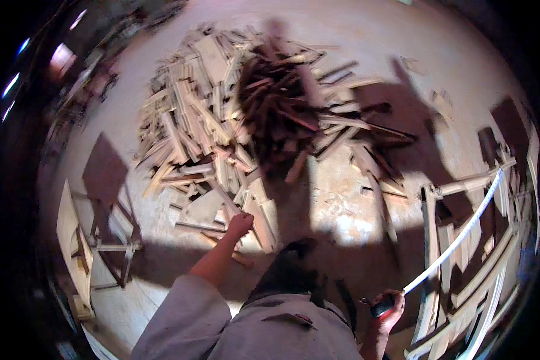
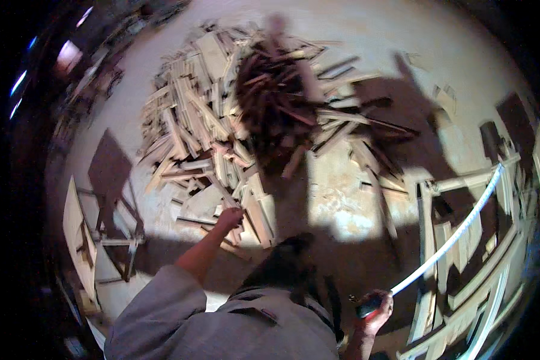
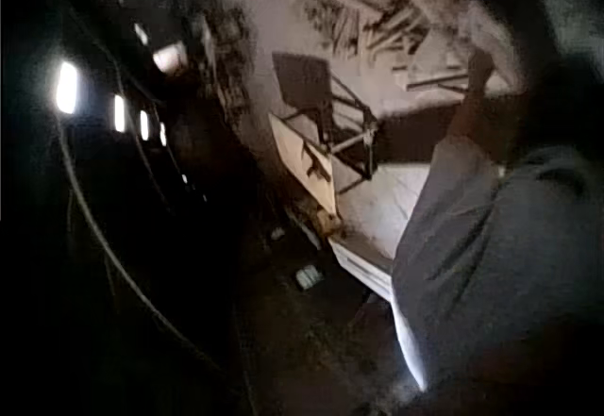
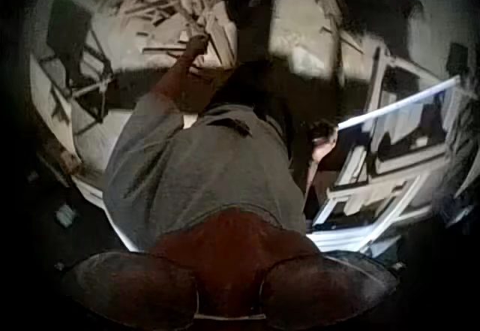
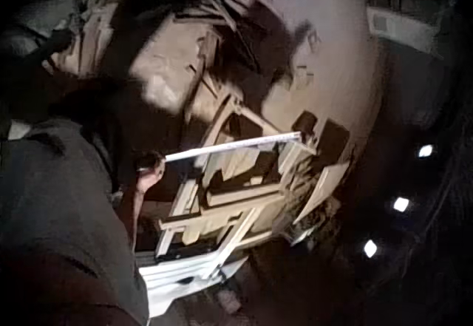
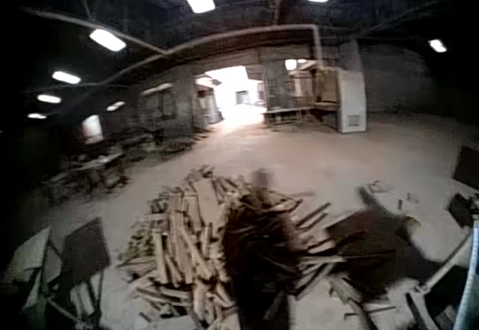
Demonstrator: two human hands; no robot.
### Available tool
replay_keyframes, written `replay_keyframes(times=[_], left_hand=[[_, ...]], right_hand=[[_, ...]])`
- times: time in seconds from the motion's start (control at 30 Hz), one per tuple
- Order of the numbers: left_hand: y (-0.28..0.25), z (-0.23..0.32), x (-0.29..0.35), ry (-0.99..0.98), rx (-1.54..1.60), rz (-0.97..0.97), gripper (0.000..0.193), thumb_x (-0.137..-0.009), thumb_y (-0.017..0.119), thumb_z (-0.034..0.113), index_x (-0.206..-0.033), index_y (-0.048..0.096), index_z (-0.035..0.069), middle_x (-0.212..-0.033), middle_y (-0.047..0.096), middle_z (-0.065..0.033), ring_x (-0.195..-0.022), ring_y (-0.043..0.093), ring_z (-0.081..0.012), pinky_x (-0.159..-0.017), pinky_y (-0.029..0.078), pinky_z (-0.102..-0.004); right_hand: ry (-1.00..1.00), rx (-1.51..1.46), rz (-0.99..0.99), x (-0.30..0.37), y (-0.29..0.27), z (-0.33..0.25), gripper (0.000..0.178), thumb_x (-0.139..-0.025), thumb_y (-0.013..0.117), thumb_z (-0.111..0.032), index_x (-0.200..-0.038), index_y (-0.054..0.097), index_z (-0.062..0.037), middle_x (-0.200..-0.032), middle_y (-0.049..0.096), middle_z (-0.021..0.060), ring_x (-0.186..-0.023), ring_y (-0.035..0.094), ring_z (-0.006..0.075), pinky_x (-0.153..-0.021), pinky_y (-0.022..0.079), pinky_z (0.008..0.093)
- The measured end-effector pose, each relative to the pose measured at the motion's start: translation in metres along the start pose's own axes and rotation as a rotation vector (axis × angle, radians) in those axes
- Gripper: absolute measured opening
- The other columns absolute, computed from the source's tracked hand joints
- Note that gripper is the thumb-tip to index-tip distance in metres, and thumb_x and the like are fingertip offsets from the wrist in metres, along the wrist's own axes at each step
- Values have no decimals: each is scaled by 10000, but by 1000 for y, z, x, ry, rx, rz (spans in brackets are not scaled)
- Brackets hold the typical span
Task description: The person uses a measuring tape to check the length of several wooden boards selected from a pile in a workshop.
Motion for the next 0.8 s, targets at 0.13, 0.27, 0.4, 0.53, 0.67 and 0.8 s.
replay_keyframes(times=[0.13, 0.27, 0.4, 0.53, 0.67, 0.8], left_hand=[[11, -177, 70, -81, 161, 116, 357, -819, 580, 361, -938, 646, 31, -817, 655, -121, -708, 639, -229, -628, 515, -387], [50, -326, 175, -292, 27, 21, 365, -796, 587, 393, -996, 678, 101, -953, 674, -159, -897, 647, -362, -775, 507, -492], [81, -315, 250, -296, -224, 19, 295, -810, 554, 371, -938, 710, 156, -971, 677, -142, -908, 643, -367, -817, 509, -476], [75, -334, 299, 2, -700, 46, 301, -857, 514, 358, -951, 709, 148, -966, 679, -128, -910, 646, -341, -854, 503, -454], [57, -295, 290, -84, 14, 243, 309, -858, 522, 340, -964, 699, 110, -1024, 673, -146, -957, 638, -349, -860, 500, -467], [73, -282, 279, -218, 272, 244, 335, -852, 530, 359, -968, 693, 91, -1061, 666, -158, -977, 637, -355, -853, 498, -480]], right_hand=[[97, 21, -66, -15, -14, 13, 302, -930, 518, -363, -865, 540, -69, -704, 555, 88, -578, 560, 216, -478, 475, 329], [274, 50, -254, -20, -28, 47, 299, -904, 535, -413, -903, 535, -114, -745, 562, 69, -568, 549, 221, -463, 470, 373], [435, 152, -296, -45, -62, 84, 274, -875, 551, -424, -884, 531, -151, -788, 574, 66, -568, 550, 222, -466, 479, 392], [509, 242, -414, -7, -19, 107, 272, -870, 537, -420, -844, 529, -150, -718, 569, 62, -556, 538, 213, -462, 471, 386], [298, 285, -533, -16, 12, 117, 259, -904, 512, -380, -815, 517, -136, -648, 530, 40, -537, 521, 184, -443, 449, 333], [145, 350, -637, 15, 38, 99, 242, -919, 509, -357, -818, 514, -137, -632, 513, 29, -523, 513, 167, -425, 436, 301]])
Point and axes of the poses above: each hand's wrist, its own x-axis away from the middle knuckle, its own y-axis out of the palm, z = x × y, the point moved 2 cm from there along -x, towards the middle knuckle
